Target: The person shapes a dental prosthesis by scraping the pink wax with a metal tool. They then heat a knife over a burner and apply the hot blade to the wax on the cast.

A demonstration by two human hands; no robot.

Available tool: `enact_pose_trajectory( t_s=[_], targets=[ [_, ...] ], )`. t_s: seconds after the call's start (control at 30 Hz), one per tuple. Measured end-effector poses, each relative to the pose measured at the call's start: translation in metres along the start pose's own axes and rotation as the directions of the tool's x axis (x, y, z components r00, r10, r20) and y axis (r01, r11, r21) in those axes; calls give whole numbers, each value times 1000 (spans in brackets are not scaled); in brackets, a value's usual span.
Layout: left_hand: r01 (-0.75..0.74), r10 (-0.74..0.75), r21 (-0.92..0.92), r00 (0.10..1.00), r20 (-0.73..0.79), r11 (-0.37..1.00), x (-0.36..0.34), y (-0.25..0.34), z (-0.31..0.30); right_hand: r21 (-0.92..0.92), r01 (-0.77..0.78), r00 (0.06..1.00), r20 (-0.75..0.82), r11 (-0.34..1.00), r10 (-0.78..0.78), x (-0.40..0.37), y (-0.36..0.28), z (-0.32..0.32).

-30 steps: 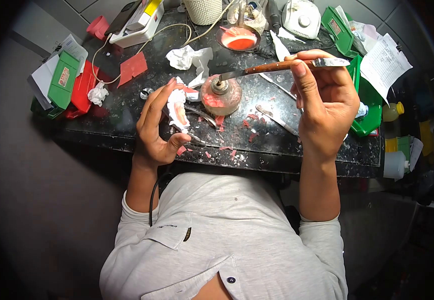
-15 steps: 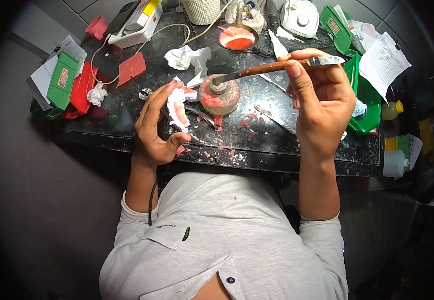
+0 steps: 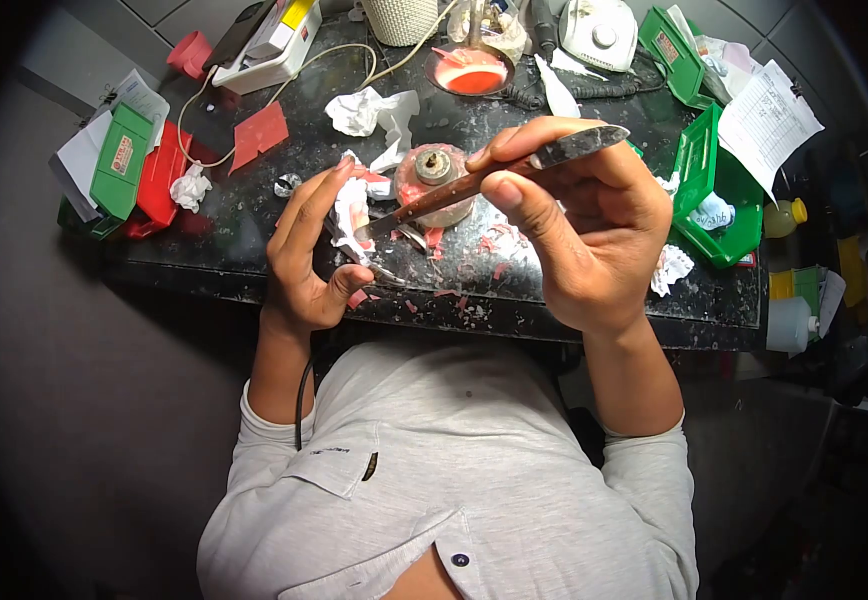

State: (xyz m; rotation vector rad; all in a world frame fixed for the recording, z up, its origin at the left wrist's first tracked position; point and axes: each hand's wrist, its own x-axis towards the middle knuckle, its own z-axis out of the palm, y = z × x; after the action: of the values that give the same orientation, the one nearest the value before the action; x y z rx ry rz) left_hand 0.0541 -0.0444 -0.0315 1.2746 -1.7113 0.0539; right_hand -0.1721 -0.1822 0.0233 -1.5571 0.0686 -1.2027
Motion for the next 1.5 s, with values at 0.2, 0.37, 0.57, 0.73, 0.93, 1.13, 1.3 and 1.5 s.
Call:
enact_pose_trajectory(
  t_s=[0.2, 0.37, 0.57, 0.73, 0.93, 1.13, 1.3, 1.5],
  targets=[
    [-9, 9, 13, 1000, -3, 1000, 1, 2, 0, -59, -5, 1000, -26, 998, 4, 0, -4, 5],
    [-18, 18, 22, 1000, 0, 1000, 1, 0, 0, -46, 53, 999, 10, 998, -52, 0, 0, -2],
    [-7, 7, 12, 1000, -7, 1000, 0, 1, 0, -13, 31, 999, -7, 999, -31, -1, -3, 3],
    [0, 1, 26, 1000, -24, 1000, 0, 1, 0, -2, 116, 992, 41, 993, -116, -2, 4, -3],
    [13, -13, 5, 999, -38, 1000, -3, -2, 1, -40, 76, 995, -55, 996, -78, 0, -3, -9],
    [-29, 31, 36, 998, -55, 999, 0, -1, 2, -118, 67, 984, -154, 991, -84, 2, 0, -13],
    [-55, 59, 56, 996, -70, 997, 3, 0, 2, -194, 81, 965, -229, 978, -125, 4, 1, -8],
    [-38, 44, 82, 996, -74, 996, 4, 3, 2, -251, -32, 930, -362, 967, -63, 8, -5, -18]
  ],
)
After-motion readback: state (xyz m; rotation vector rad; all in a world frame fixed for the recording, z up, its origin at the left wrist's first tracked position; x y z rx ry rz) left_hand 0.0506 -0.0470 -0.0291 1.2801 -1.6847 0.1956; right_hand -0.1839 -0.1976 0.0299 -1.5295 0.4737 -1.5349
